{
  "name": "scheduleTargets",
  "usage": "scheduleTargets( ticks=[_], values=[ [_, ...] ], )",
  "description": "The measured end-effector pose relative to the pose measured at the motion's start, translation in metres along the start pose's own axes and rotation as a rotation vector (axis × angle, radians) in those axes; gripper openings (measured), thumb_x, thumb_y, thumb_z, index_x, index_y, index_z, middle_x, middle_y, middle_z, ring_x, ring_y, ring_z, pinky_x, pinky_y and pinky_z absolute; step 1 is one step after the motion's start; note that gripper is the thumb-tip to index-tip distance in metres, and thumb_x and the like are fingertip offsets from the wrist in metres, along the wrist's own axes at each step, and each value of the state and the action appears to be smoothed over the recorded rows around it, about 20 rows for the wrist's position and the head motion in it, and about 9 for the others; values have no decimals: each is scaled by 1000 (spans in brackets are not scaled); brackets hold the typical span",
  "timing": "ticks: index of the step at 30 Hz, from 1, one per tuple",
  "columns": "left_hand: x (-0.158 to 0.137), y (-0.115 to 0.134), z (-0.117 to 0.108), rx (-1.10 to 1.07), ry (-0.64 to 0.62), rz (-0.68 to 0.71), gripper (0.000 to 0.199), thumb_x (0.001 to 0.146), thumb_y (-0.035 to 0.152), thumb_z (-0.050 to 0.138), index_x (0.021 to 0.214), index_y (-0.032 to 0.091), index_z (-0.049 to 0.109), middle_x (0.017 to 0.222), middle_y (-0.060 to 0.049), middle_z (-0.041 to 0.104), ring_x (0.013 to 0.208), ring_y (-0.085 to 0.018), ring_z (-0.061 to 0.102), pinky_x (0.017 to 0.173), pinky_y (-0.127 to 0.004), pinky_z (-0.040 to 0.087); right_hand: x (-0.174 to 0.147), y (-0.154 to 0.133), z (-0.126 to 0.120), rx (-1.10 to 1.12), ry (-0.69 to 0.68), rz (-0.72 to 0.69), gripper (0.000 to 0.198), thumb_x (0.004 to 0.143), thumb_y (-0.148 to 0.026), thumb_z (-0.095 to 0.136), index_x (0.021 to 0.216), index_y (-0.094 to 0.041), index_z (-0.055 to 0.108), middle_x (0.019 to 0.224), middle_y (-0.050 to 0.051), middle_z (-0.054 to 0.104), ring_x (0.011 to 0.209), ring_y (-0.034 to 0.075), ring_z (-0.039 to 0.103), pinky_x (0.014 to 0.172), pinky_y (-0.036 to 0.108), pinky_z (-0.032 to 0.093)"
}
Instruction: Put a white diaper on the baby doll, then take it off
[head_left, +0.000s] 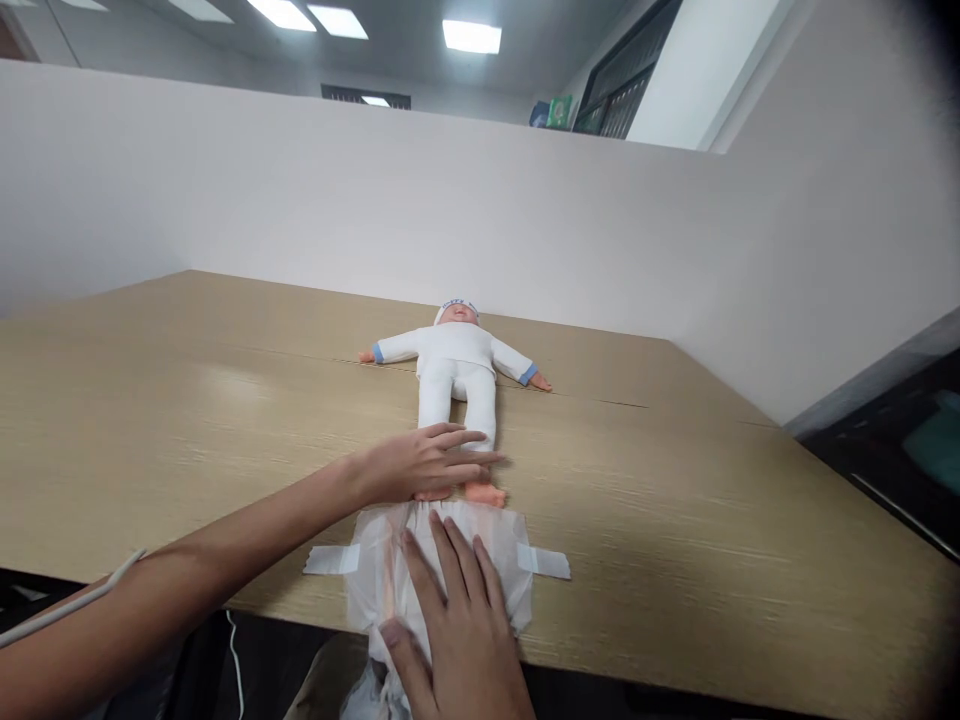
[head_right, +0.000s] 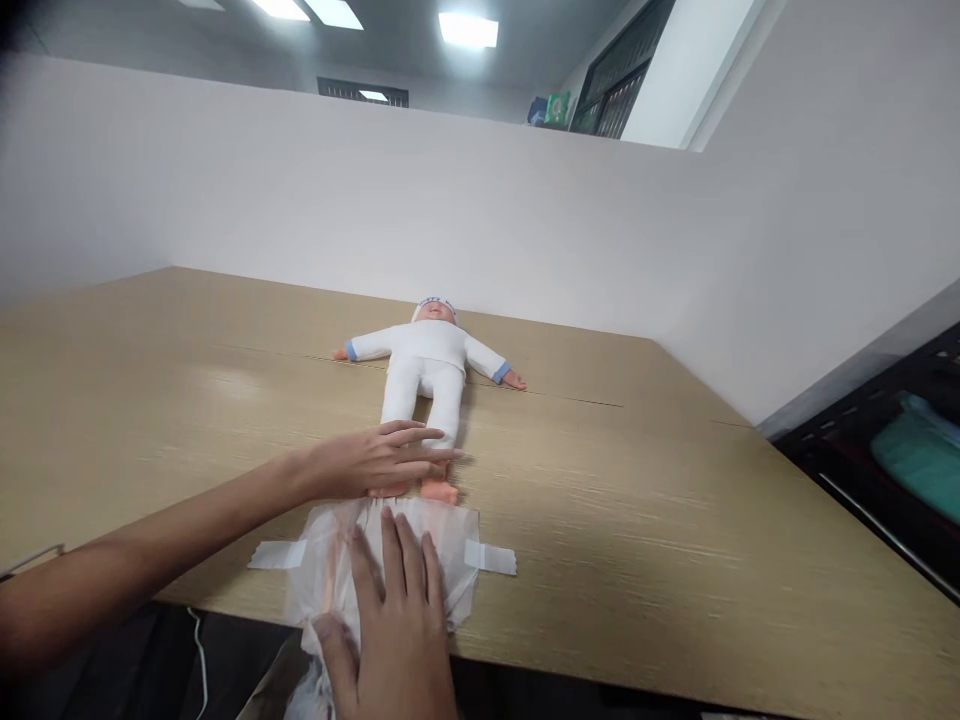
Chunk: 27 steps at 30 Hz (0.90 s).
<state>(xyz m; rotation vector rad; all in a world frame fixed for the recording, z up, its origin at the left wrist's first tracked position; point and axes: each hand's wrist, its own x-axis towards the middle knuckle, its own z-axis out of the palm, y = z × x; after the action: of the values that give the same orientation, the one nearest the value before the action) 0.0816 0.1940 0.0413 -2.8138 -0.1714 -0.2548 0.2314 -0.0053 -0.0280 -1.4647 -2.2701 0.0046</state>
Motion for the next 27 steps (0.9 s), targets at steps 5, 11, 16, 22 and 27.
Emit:
scheduleTargets(
  ticks=[5,11,16,22,27],
  values=[
    [16,-10,-1,-41,45,33,35,100,22,70,134,26,65,150,-5,70,122,-28,64,100,-41,49,0,1,5,16,9,7,88,103,-46,66,179,-36,23,184,4,28,163,40,43,127,65,48],
    [30,-23,-4,-171,73,33,23,97,19,65,119,23,69,130,-9,75,109,-30,62,97,-43,46,13,10,-9,82,-153,23,80,105,-50,64,176,-34,32,183,8,26,166,42,37,129,70,45],
    [38,-41,-30,-539,160,-27,46,91,12,65,135,26,65,149,-5,70,129,-33,56,112,-48,46,40,20,-28,203,-360,118,70,111,-50,55,176,-35,33,185,3,17,172,38,21,135,74,31],
    [43,-75,-68,-815,278,-135,41,94,27,76,134,29,68,134,-6,75,134,-30,59,112,-48,49,79,33,-30,266,-396,132,67,115,-57,45,177,-36,28,187,-1,12,175,28,9,142,65,14],
    [38,-100,-89,-786,344,-147,39,93,41,83,126,24,73,124,-10,76,118,-29,67,102,-44,52,120,49,-19,221,-405,135,69,115,-56,46,176,-29,32,187,6,14,175,28,8,142,63,11]
  ],
)
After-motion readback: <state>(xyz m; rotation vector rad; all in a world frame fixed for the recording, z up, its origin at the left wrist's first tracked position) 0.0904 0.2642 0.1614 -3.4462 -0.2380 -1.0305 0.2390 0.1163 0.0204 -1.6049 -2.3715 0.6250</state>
